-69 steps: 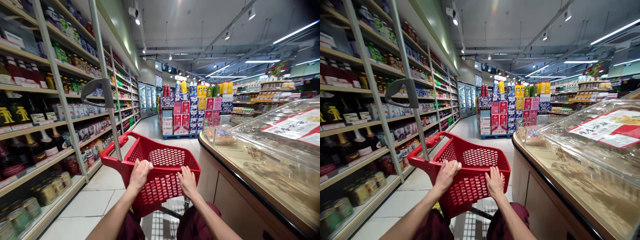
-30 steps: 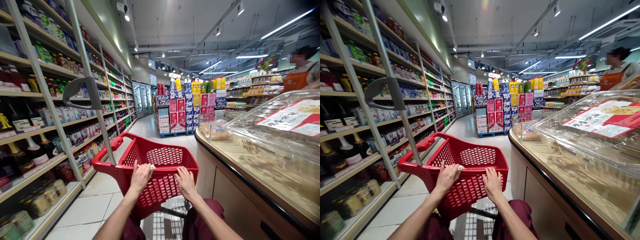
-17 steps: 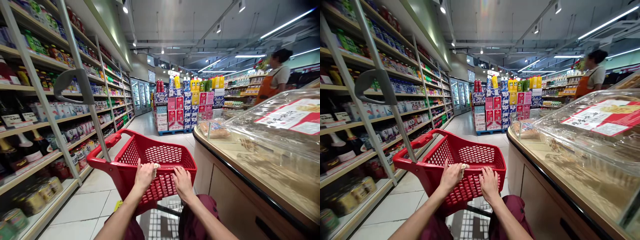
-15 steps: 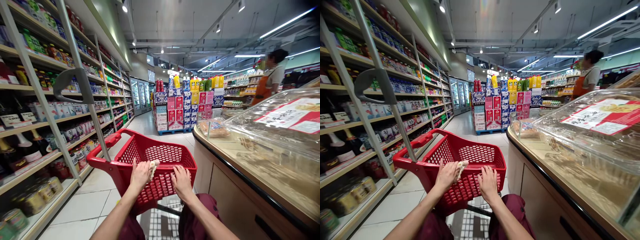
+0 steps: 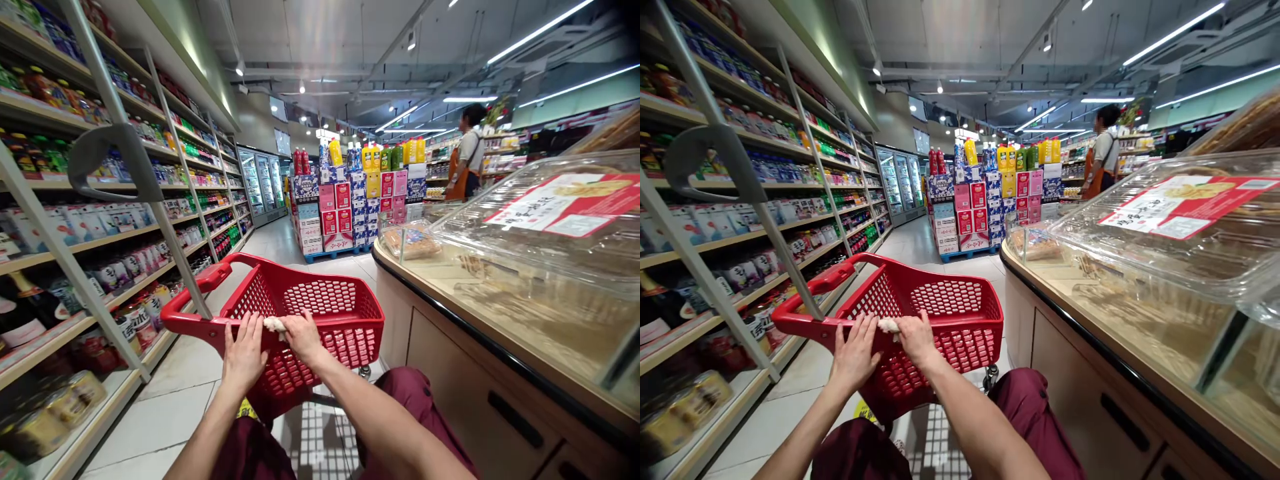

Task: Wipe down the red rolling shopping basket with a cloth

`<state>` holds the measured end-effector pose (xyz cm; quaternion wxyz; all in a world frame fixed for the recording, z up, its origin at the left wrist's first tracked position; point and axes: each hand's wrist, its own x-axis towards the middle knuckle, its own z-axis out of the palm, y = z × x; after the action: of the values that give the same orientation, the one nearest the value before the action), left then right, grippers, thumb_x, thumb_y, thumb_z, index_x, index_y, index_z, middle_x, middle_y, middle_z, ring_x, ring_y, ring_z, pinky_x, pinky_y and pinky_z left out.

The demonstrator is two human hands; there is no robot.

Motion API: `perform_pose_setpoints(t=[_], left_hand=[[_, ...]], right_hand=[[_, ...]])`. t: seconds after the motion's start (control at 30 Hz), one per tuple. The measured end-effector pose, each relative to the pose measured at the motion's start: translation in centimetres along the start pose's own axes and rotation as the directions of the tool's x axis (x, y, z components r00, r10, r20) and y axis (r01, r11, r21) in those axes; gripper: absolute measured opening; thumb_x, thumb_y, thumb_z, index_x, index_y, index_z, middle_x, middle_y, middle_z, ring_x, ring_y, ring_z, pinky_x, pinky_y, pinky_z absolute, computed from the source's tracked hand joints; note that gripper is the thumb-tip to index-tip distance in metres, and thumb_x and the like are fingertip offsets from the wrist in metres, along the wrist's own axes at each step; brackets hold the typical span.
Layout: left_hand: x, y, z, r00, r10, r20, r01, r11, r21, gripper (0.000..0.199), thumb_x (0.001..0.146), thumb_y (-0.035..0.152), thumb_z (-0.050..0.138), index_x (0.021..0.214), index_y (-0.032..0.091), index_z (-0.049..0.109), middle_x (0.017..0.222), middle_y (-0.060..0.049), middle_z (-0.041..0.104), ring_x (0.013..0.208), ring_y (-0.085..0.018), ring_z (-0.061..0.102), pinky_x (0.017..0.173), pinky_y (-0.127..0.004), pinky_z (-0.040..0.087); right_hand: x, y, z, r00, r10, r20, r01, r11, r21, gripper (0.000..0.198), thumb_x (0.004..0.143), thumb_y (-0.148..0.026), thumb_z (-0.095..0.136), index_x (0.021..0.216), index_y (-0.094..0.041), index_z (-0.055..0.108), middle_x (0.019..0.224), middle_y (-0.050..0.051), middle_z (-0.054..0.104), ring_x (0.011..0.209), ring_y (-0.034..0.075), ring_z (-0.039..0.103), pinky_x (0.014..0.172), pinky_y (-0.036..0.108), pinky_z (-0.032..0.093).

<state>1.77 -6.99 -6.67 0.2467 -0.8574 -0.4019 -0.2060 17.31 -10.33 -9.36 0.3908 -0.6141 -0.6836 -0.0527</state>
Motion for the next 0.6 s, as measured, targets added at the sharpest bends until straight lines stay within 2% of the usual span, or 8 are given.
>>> perform_pose_setpoints(t=[0.13,0.27,0.3,0.37,0.4,0.47,0.53,0.6], left_hand=[[-0.2,0.6,-0.1,0.999,-0.042,-0.022,0.041,0.998,-0.045,0.055,0.07,0.022,0.044,0.124,0.012,0.043,0.133,-0.012,0.041,0.129,-0.025,0.026,0.107,-0.051,0.002],[-0.1,1.0,0.1,0.994,-0.101,-0.044,0.098,0.993,-0.065,0.05,0.072,0.024,0.043,0.121,0.012,0.047,0.131,-0.013,0.044,0.128,-0.026,0.028,0.107,-0.052,0.004],[0.0,1.2,0.2,0.992,-0.116,-0.046,0.113,0.992,-0.063,0.05,0.072,0.024,0.043,0.12,0.011,0.047,0.131,-0.013,0.044,0.127,-0.026,0.028,0.106,-0.053,0.005],[0.2,1.7,0.4,0.988,-0.148,-0.045,0.146,0.988,-0.057,0.05,0.072,0.024,0.042,0.12,0.01,0.047,0.13,-0.014,0.045,0.127,-0.027,0.028,0.105,-0.054,0.006],[0.3,2.0,0.5,0.985,-0.167,-0.042,0.164,0.985,-0.052,0.05,0.072,0.024,0.042,0.12,0.009,0.047,0.13,-0.014,0.045,0.127,-0.028,0.028,0.105,-0.055,0.007],[0.3,2.7,0.6,0.981,-0.193,-0.029,0.192,0.981,-0.036,0.053,0.071,0.024,0.043,0.121,0.008,0.046,0.131,-0.015,0.043,0.127,-0.029,0.027,0.105,-0.055,0.009],[0.3,3.3,0.7,0.981,-0.193,-0.013,0.193,0.981,-0.014,0.056,0.07,0.025,0.043,0.123,0.006,0.043,0.133,-0.016,0.04,0.128,-0.029,0.024,0.105,-0.055,0.009],[0.1,3.5,0.7,0.986,-0.169,0.005,0.169,0.986,0.004,0.058,0.07,0.024,0.043,0.125,0.006,0.04,0.136,-0.015,0.037,0.13,-0.028,0.022,0.105,-0.055,0.007]], right_hand=[[-3.5,5.0,-3.3,0.989,0.091,-0.119,-0.088,0.996,0.031,0.031,0.078,-0.01,0.038,0.099,-0.022,0.058,0.101,0.002,0.063,0.094,0.015,0.055,0.1,0.04,0.024],[-5.4,9.7,-7.3,0.887,0.252,-0.386,-0.255,0.966,0.045,0.028,0.077,-0.015,0.038,0.096,-0.015,0.058,0.112,0.01,0.057,0.104,0.02,0.05,0.092,0.036,0.035],[-5.3,10.1,-7.8,0.87,0.281,-0.405,-0.289,0.956,0.041,0.028,0.076,-0.015,0.039,0.097,-0.015,0.058,0.111,0.01,0.057,0.103,0.02,0.05,0.089,0.034,0.037],[-4.8,9.8,-7.6,0.879,0.327,-0.347,-0.338,0.941,0.03,0.029,0.076,-0.013,0.039,0.098,-0.016,0.058,0.1,0.008,0.062,0.093,0.019,0.055,0.082,0.03,0.041],[-4.4,9.0,-6.9,0.898,0.327,-0.296,-0.335,0.942,0.026,0.032,0.076,-0.011,0.038,0.099,-0.017,0.058,0.093,0.006,0.064,0.087,0.017,0.056,0.079,0.029,0.042],[-3.5,6.8,-4.7,0.949,0.232,-0.212,-0.232,0.972,0.023,0.038,0.075,-0.006,0.037,0.104,-0.019,0.058,0.092,0.004,0.065,0.085,0.015,0.057,0.078,0.027,0.042],[-2.8,4.7,-2.5,0.978,0.073,-0.194,-0.073,0.997,0.004,0.043,0.076,-0.005,0.038,0.11,-0.022,0.055,0.104,0.003,0.062,0.095,0.015,0.054,0.083,0.029,0.04],[-2.9,4.1,-1.4,0.98,-0.06,-0.189,0.052,0.998,-0.044,0.043,0.077,-0.006,0.039,0.113,-0.024,0.055,0.114,0.003,0.058,0.106,0.016,0.049,0.089,0.032,0.037]])
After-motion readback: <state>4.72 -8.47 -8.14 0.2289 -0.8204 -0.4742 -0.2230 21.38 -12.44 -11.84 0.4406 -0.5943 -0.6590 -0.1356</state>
